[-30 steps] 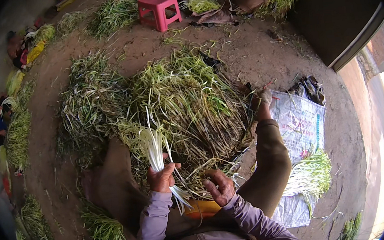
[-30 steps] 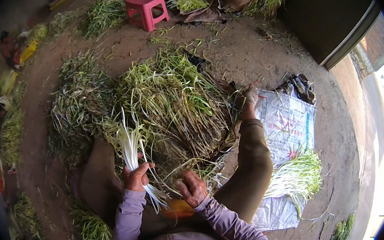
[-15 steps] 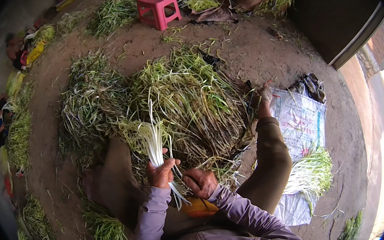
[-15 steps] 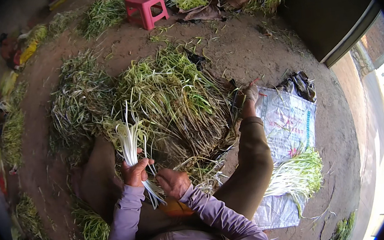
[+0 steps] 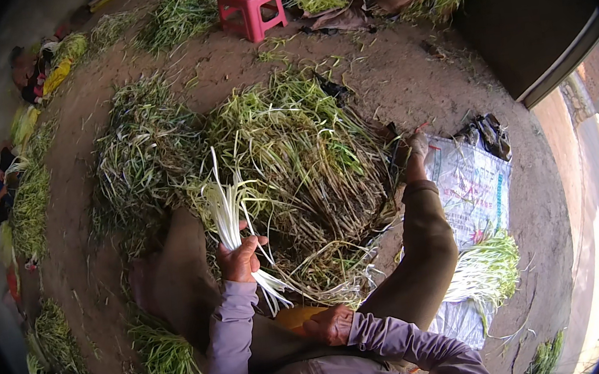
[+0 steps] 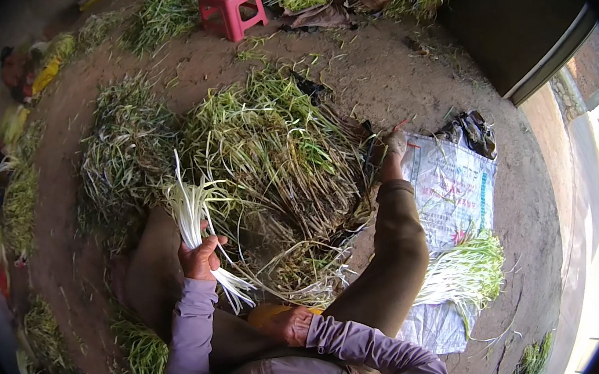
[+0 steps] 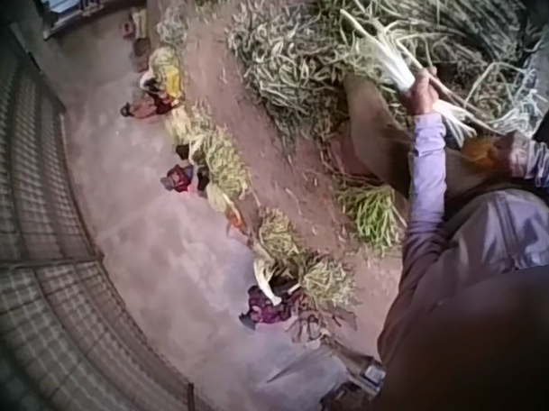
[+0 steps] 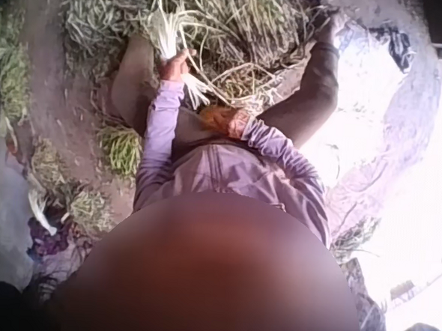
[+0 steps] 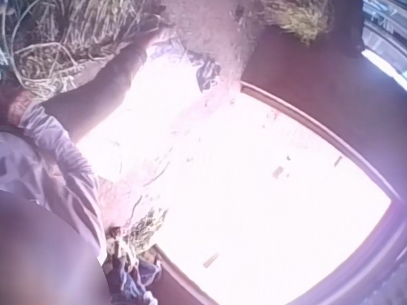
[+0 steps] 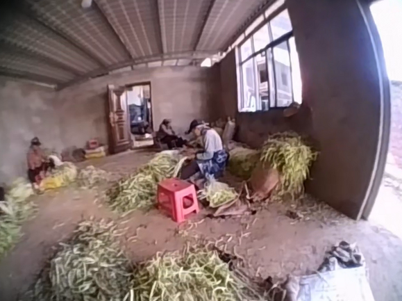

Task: The person sits on the ground and repeatedly pulls apart long white plant stalks by hand, separating them into smaller pieces and placing them into a pile. The task continues with consistent hand motions and no tools used.

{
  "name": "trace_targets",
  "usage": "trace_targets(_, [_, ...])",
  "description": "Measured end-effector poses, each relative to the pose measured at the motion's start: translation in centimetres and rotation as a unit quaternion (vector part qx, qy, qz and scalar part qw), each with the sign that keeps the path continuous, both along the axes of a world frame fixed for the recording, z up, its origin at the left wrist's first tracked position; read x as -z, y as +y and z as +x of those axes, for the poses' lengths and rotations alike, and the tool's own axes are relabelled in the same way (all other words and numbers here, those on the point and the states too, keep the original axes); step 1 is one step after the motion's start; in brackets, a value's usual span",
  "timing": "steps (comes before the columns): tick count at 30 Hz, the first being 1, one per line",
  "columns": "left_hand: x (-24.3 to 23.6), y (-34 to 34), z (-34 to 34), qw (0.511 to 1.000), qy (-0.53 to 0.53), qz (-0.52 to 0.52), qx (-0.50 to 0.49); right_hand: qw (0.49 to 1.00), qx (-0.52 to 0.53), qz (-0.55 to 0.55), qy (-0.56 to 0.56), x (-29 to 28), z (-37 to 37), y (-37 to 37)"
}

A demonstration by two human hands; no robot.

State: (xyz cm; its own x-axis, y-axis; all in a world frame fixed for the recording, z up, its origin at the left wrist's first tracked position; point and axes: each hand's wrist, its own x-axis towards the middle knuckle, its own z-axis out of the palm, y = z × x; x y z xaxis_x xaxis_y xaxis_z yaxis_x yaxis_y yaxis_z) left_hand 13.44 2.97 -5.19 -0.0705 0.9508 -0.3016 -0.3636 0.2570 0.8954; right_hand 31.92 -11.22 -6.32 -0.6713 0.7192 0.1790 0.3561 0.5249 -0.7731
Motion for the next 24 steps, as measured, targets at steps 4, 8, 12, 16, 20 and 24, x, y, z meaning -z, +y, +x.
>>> trace_targets(4, [-0.9, -0.4, -0.3, 0.999, -0.009, 0.001, 0.033, 0.991, -0.002, -0.035, -0.126, 2.7, 2.4, 0.5])
trace_targets(8, [-1.8, -1.8, 0.3, 0.998, -0.015, -0.011, 0.054, 0.972, 0.175, -0.143, 0.069, -1.4, 2.5, 4.2])
trace_targets(12, [-2.3, -2.8, 1.3, 0.993, -0.049, -0.031, 0.1, 0.921, 0.252, -0.244, 0.168, -1.8, 0.7, 8.6])
trace_targets(16, [-2.1, -3.5, 1.0, 0.987, -0.017, -0.06, 0.148, 0.803, 0.242, -0.418, 0.35, -2.2, -1.6, 11.2])
trace_targets(20, [-2.4, -4.1, 1.1, 0.988, -0.019, -0.08, 0.134, 0.739, 0.262, -0.439, 0.439, -1.9, -2.9, 11.5])
trace_targets(24, [-1.9, -4.4, 1.4, 0.989, 0.018, -0.072, 0.128, 0.751, 0.256, -0.421, 0.439, -0.9, -2.8, 11.2])
